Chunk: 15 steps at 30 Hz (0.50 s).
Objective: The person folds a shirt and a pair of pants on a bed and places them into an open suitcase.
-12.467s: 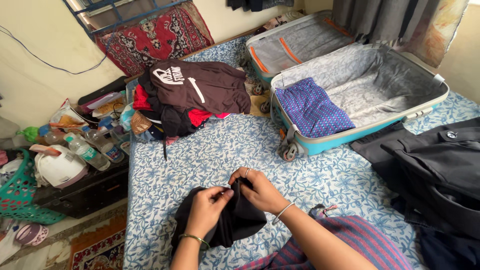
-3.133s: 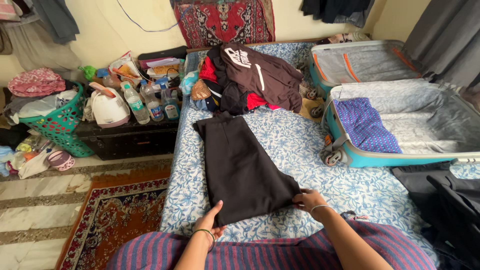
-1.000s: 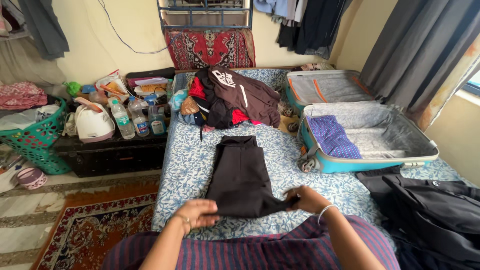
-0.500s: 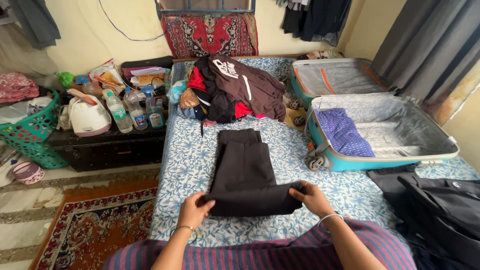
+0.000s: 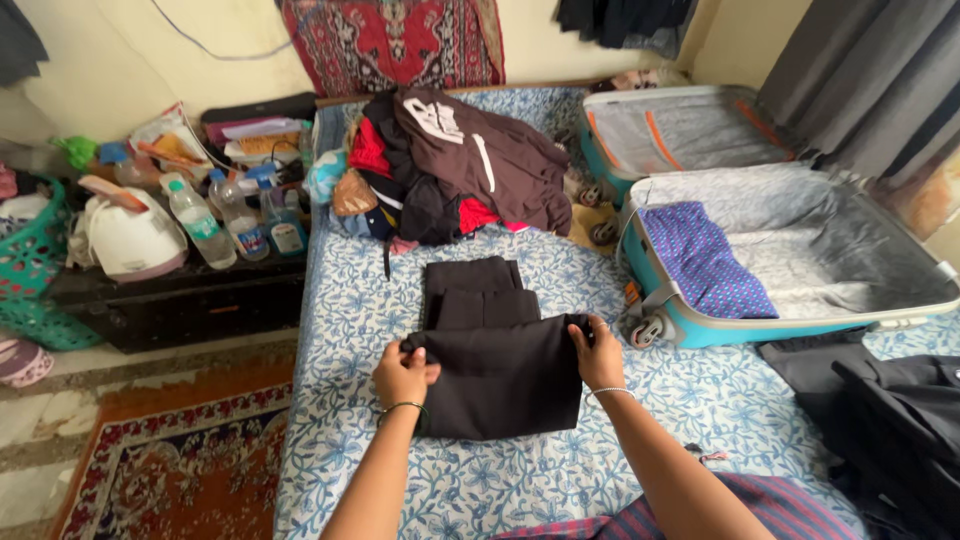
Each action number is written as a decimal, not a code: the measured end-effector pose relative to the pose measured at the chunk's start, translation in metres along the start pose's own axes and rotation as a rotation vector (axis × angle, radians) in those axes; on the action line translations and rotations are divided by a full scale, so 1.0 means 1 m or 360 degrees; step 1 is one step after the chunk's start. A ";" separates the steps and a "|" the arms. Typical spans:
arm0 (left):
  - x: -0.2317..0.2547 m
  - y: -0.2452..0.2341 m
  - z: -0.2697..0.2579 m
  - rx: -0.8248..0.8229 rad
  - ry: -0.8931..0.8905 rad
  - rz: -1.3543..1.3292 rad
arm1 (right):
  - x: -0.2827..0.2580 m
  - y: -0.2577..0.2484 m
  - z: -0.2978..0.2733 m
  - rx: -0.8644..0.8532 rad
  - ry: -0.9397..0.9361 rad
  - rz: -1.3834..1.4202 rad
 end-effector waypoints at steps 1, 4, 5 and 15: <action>0.008 0.005 -0.005 0.0066 0.0242 -0.0045 | -0.015 -0.002 -0.005 -0.0019 -0.0182 0.0075; 0.024 0.036 -0.049 0.0015 0.0870 0.0362 | -0.065 -0.009 -0.044 0.0061 -0.0536 -0.0116; 0.021 0.041 -0.054 0.0010 0.0861 0.0363 | -0.088 -0.007 -0.063 0.0154 -0.0717 -0.0387; -0.005 0.085 -0.070 -0.0390 0.0720 0.1818 | -0.081 0.068 -0.109 -0.0952 -0.0697 -0.0694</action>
Point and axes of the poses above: each hand's wrist, its own z-axis towards the middle knuckle, its own y-axis out of the palm, x = y × z, the point moved 9 cm from there along z, towards the middle knuckle, and after that the axes turned 10 degrees about -x, right-handed, at the moved point
